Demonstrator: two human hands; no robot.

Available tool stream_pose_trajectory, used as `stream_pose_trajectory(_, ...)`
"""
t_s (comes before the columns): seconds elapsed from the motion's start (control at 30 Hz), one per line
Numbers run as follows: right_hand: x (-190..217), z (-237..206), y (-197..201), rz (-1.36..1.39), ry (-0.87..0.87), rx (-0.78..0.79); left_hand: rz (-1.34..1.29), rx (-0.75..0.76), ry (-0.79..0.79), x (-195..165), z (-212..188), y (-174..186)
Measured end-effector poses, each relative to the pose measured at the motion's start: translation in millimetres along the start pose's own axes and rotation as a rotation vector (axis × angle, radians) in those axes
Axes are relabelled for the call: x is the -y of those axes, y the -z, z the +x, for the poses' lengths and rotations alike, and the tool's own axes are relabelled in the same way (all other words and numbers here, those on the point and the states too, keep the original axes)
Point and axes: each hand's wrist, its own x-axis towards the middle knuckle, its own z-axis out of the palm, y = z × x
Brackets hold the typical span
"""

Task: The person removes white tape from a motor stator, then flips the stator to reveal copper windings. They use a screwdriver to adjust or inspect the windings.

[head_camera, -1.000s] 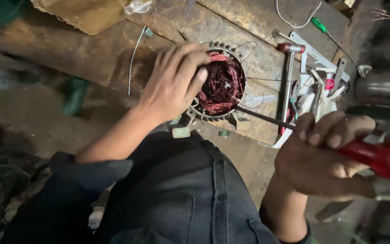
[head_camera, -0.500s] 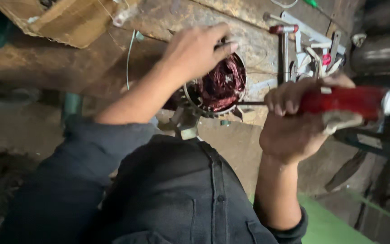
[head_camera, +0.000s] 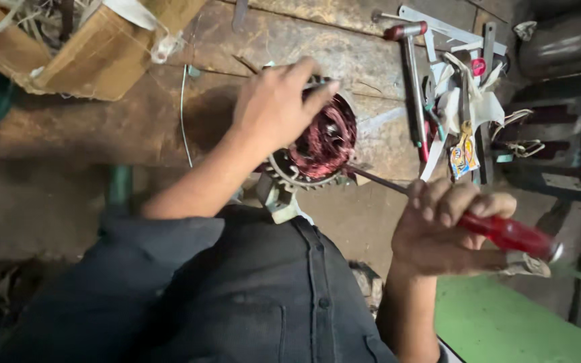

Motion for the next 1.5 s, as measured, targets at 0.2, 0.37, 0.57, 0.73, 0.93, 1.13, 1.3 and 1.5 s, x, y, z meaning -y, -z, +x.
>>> stream_pose_trajectory(0.2, -20, 26, -43, -0.374, -0.087, 0.039, 0.035, 0.037, 0.048, 26, 8, 2)
stream_pose_trajectory(0.37, -22, 39, -47, -0.279, -0.157, -0.013, 0.024, 0.004, 0.043, 26, 9, 2)
stream_pose_trajectory(0.57, -2, 16, -21, -0.141, -0.048, -0.037, -0.020, 0.043, 0.062, 29, 16, 4)
stream_pose_trajectory(0.73, -8, -2, 8, -0.041, 0.023, -0.069, 0.005, 0.060, 0.089, 28, 24, 1)
stream_pose_trajectory(0.93, 5, 23, -21, -0.315, 0.004, 0.074, 0.001, 0.033, 0.069, 23, 19, 4)
stream_pose_trajectory(1.13, 3, 37, -54, -0.295, -0.130, 0.056, -0.069, 0.000, 0.052, 29, 15, 4)
stream_pose_trajectory(1.3, 3, 36, -54, -0.271, -0.221, 0.067, -0.070, -0.030, 0.050, 32, 15, 2)
stream_pose_trajectory(1.5, -9, 34, -90, -0.259, -0.305, 0.121, -0.058, -0.033, 0.060, 35, 18, 0)
